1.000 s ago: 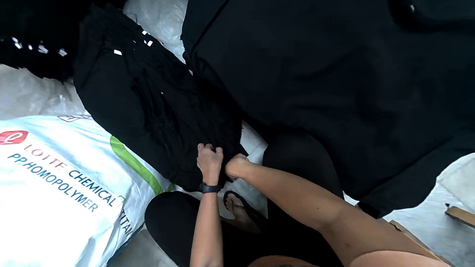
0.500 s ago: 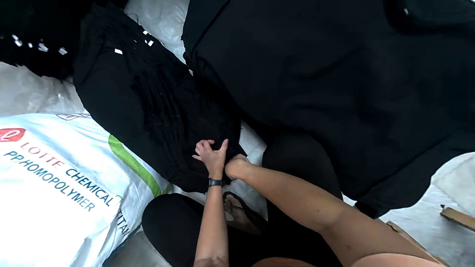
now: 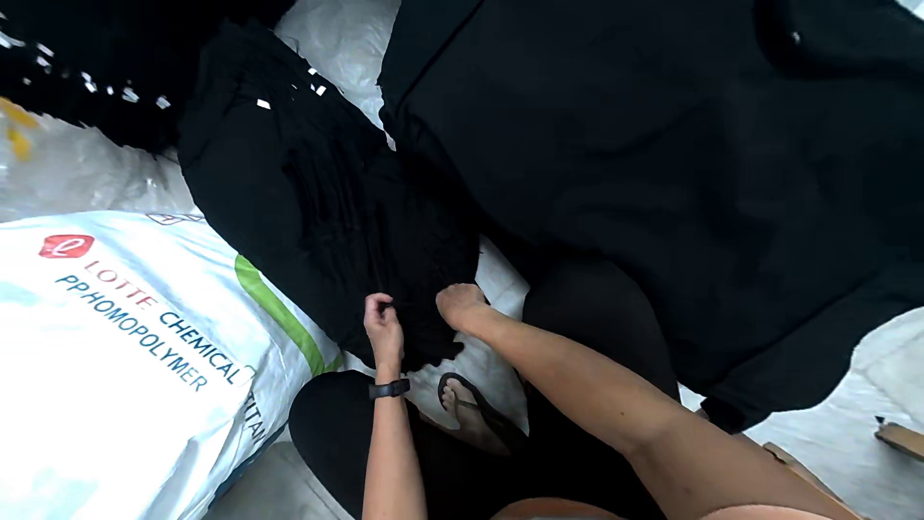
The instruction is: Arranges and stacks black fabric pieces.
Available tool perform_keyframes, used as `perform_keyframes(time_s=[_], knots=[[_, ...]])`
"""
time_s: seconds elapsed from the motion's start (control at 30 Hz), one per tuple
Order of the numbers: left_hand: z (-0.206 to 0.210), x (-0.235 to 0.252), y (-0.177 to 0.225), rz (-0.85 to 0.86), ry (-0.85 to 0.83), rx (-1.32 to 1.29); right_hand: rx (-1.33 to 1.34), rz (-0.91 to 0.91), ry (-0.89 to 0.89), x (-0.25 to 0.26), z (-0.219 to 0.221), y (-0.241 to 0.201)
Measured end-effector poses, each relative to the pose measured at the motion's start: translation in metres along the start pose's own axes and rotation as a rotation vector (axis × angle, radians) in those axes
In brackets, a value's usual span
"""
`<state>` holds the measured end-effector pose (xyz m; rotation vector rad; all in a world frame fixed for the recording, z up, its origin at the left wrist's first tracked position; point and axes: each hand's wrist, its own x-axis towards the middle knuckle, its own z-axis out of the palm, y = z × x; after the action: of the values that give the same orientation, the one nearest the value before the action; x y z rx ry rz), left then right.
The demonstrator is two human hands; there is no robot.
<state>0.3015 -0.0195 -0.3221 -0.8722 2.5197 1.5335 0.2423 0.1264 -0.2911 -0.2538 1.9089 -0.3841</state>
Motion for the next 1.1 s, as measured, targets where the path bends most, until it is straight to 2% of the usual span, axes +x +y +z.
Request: perform_keyframes(time_s=[0.07,0.27,0.37,0.5,0.57,0.67,0.7,0.77,0.8,0.83,0.9,0.97,1.03,1.1], knots=[[0.003,-0.003,0.001,0.034,-0.036,0.054,0.098,0.012,0.093,0.012,0.004,0.004],[0.002,-0.001,0.007,-0.014,-0.090,0.086,0.324,0.046,0.280,0.043,0.009,0.011],[-0.006,0.004,0.013,0.005,-0.155,0.228,0.270,0.031,0.257,0.036,0.002,0.005],[-0.013,0.012,0.026,-0.019,-0.275,0.441,0.085,0.034,0.134,0.013,-0.009,-0.013],[-0.016,0.019,0.028,-0.075,-0.343,0.440,0.083,-0.121,0.096,0.007,-0.004,-0.019],[-0.026,0.028,0.032,-0.104,-0.397,0.469,0.119,-0.492,0.082,0.016,0.014,-0.020],[-0.027,0.028,0.037,-0.050,-0.352,0.537,0.135,-0.570,0.093,0.022,0.021,-0.019],[-0.022,0.025,0.046,0.167,-0.172,0.655,0.121,-0.626,0.107,0.032,0.034,-0.017],[-0.015,0.023,0.051,0.247,-0.127,0.658,0.079,-0.618,0.084,0.036,0.040,-0.016],[-0.006,0.023,0.056,0.255,-0.152,0.635,0.018,-0.596,0.023,0.036,0.046,-0.016],[0.018,0.030,0.056,0.108,-0.302,0.588,-0.088,-0.539,-0.103,0.031,0.050,-0.017],[0.043,0.047,0.036,0.005,-0.385,0.596,-0.125,-0.447,-0.204,0.018,0.037,-0.018],[0.056,0.059,0.012,0.026,-0.385,0.637,-0.141,-0.301,-0.233,0.005,0.020,-0.017],[0.054,0.062,0.008,0.032,-0.354,0.590,-0.043,-0.106,-0.166,-0.002,0.002,-0.009]])
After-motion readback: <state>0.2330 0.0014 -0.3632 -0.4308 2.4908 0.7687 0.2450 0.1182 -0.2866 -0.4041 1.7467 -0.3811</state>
